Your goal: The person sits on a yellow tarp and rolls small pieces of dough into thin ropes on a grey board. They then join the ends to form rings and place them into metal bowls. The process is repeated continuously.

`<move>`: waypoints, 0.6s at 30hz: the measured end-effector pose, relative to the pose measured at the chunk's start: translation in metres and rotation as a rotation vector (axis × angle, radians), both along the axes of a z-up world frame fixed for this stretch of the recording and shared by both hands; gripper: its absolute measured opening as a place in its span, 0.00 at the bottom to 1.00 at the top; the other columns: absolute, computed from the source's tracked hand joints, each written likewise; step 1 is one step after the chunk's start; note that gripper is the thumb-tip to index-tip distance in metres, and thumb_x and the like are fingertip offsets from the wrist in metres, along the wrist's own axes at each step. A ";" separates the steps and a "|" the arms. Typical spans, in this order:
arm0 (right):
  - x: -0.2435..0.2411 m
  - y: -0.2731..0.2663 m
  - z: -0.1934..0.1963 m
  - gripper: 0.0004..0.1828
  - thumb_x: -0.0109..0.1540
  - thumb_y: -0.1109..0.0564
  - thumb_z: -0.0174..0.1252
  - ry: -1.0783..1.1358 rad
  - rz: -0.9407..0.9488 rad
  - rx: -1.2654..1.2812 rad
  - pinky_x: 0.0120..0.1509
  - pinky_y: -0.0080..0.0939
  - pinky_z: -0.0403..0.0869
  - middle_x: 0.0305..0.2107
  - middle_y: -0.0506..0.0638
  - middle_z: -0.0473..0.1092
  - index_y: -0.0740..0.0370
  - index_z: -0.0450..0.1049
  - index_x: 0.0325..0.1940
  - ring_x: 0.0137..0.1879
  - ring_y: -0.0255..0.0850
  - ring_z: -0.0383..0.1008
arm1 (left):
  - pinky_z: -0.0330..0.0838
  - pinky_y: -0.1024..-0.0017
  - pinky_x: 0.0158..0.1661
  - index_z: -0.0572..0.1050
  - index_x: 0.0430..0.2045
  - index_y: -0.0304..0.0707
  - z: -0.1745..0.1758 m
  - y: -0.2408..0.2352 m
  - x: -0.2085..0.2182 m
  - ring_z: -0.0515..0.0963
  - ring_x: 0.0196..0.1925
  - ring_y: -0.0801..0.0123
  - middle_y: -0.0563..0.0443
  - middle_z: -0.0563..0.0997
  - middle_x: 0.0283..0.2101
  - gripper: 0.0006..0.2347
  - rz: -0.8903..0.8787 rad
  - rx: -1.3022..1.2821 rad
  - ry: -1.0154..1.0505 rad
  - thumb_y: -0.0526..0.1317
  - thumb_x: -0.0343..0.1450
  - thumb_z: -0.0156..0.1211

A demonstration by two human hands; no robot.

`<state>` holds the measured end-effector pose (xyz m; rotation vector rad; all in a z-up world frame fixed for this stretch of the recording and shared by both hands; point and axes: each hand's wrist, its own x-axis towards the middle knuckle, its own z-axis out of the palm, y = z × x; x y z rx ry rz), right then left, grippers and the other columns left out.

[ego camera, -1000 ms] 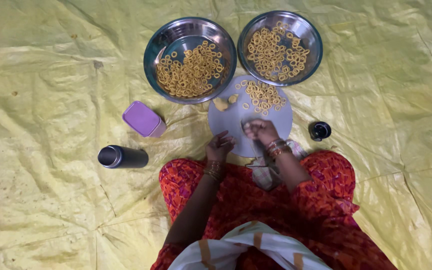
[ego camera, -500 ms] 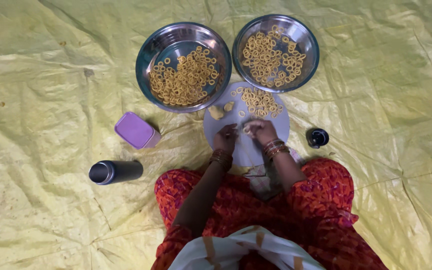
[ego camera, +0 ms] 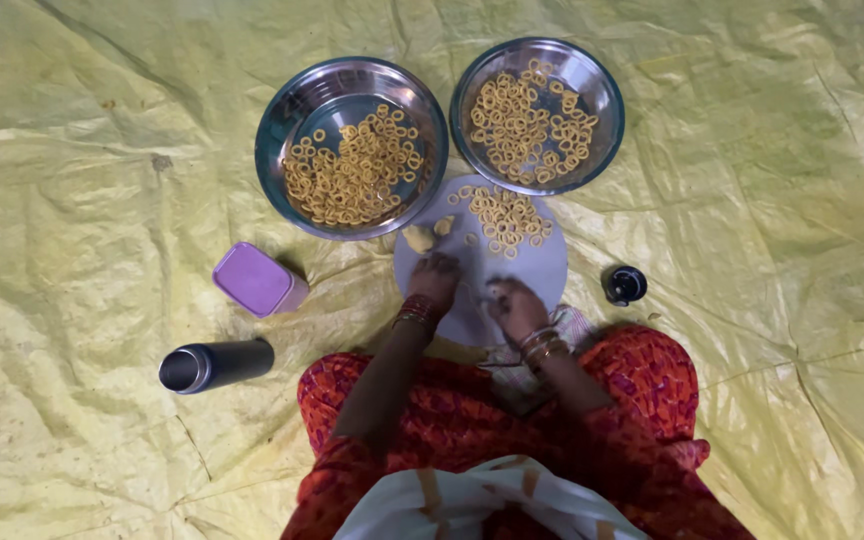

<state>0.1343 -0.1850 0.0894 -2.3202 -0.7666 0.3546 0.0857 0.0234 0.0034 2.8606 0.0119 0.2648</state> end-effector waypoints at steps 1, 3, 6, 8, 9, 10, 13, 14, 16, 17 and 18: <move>-0.010 -0.003 0.001 0.24 0.54 0.50 0.68 0.033 0.019 -0.011 0.51 0.51 0.74 0.39 0.57 0.73 0.56 0.77 0.53 0.43 0.53 0.75 | 0.75 0.57 0.49 0.80 0.27 0.47 0.005 -0.002 -0.006 0.81 0.49 0.54 0.49 0.83 0.38 0.03 0.028 -0.034 0.077 0.39 0.65 0.59; -0.021 -0.002 0.001 0.26 0.49 0.54 0.68 -0.133 0.034 -0.039 0.50 0.52 0.73 0.38 0.56 0.72 0.55 0.79 0.52 0.45 0.54 0.73 | 0.75 0.53 0.42 0.81 0.31 0.45 0.015 -0.004 -0.020 0.82 0.40 0.47 0.44 0.84 0.34 0.04 0.179 -0.295 0.186 0.40 0.68 0.61; -0.029 -0.002 -0.009 0.23 0.47 0.56 0.69 -0.245 0.070 -0.067 0.50 0.55 0.71 0.38 0.55 0.73 0.54 0.81 0.47 0.48 0.54 0.72 | 0.77 0.59 0.34 0.82 0.31 0.39 0.025 -0.011 -0.046 0.85 0.32 0.51 0.42 0.85 0.30 0.07 0.269 -0.627 0.124 0.40 0.65 0.69; -0.029 -0.001 -0.024 0.17 0.50 0.56 0.68 -0.254 0.100 -0.030 0.52 0.54 0.71 0.39 0.53 0.75 0.52 0.81 0.44 0.49 0.53 0.73 | 0.78 0.65 0.31 0.81 0.34 0.36 0.025 -0.016 -0.058 0.85 0.29 0.58 0.43 0.85 0.29 0.09 0.310 -0.923 0.116 0.37 0.64 0.71; -0.027 0.000 -0.033 0.13 0.53 0.56 0.68 -0.248 0.117 0.014 0.53 0.53 0.72 0.40 0.52 0.76 0.51 0.81 0.42 0.50 0.53 0.74 | 0.78 0.67 0.31 0.80 0.39 0.35 0.023 -0.018 -0.062 0.84 0.30 0.61 0.43 0.85 0.29 0.10 0.345 -1.119 0.166 0.34 0.65 0.70; -0.028 -0.002 -0.044 0.10 0.55 0.56 0.67 -0.238 0.138 0.055 0.55 0.51 0.73 0.40 0.51 0.77 0.50 0.81 0.41 0.51 0.53 0.74 | 0.78 0.70 0.31 0.79 0.43 0.34 0.020 -0.022 -0.069 0.83 0.30 0.64 0.43 0.85 0.30 0.12 0.382 -1.319 0.220 0.32 0.67 0.68; -0.034 -0.010 -0.076 0.12 0.60 0.60 0.64 0.160 0.093 0.233 0.53 0.42 0.76 0.43 0.51 0.78 0.57 0.80 0.48 0.47 0.45 0.79 | 0.81 0.73 0.37 0.79 0.48 0.32 0.009 -0.029 -0.083 0.84 0.33 0.70 0.47 0.86 0.34 0.13 0.343 -1.677 0.164 0.27 0.69 0.60; -0.035 -0.012 -0.084 0.12 0.62 0.62 0.60 0.336 0.072 0.336 0.51 0.40 0.75 0.42 0.50 0.78 0.59 0.79 0.50 0.47 0.42 0.78 | 0.81 0.73 0.38 0.79 0.48 0.32 0.006 -0.031 -0.086 0.85 0.35 0.70 0.48 0.86 0.36 0.13 0.368 -1.732 0.150 0.28 0.70 0.59; -0.037 -0.015 -0.093 0.14 0.65 0.66 0.53 0.693 0.029 0.537 0.49 0.36 0.73 0.42 0.48 0.79 0.63 0.77 0.53 0.45 0.36 0.76 | 0.81 0.73 0.40 0.79 0.48 0.31 0.003 -0.034 -0.091 0.87 0.39 0.71 0.50 0.86 0.40 0.11 0.420 -1.841 0.119 0.29 0.72 0.58; -0.039 -0.015 -0.092 0.15 0.65 0.65 0.53 0.734 0.040 0.600 0.51 0.35 0.74 0.41 0.46 0.78 0.64 0.76 0.54 0.46 0.35 0.76 | 0.81 0.73 0.41 0.79 0.48 0.30 0.002 -0.036 -0.092 0.86 0.39 0.71 0.49 0.86 0.41 0.11 0.437 -1.866 0.080 0.29 0.72 0.59; -0.042 -0.017 -0.088 0.15 0.65 0.65 0.52 0.776 0.052 0.662 0.52 0.35 0.75 0.41 0.45 0.78 0.64 0.75 0.56 0.47 0.34 0.77 | 0.81 0.73 0.42 0.79 0.48 0.29 0.003 -0.038 -0.092 0.85 0.39 0.71 0.49 0.85 0.41 0.10 0.455 -1.891 0.042 0.29 0.73 0.60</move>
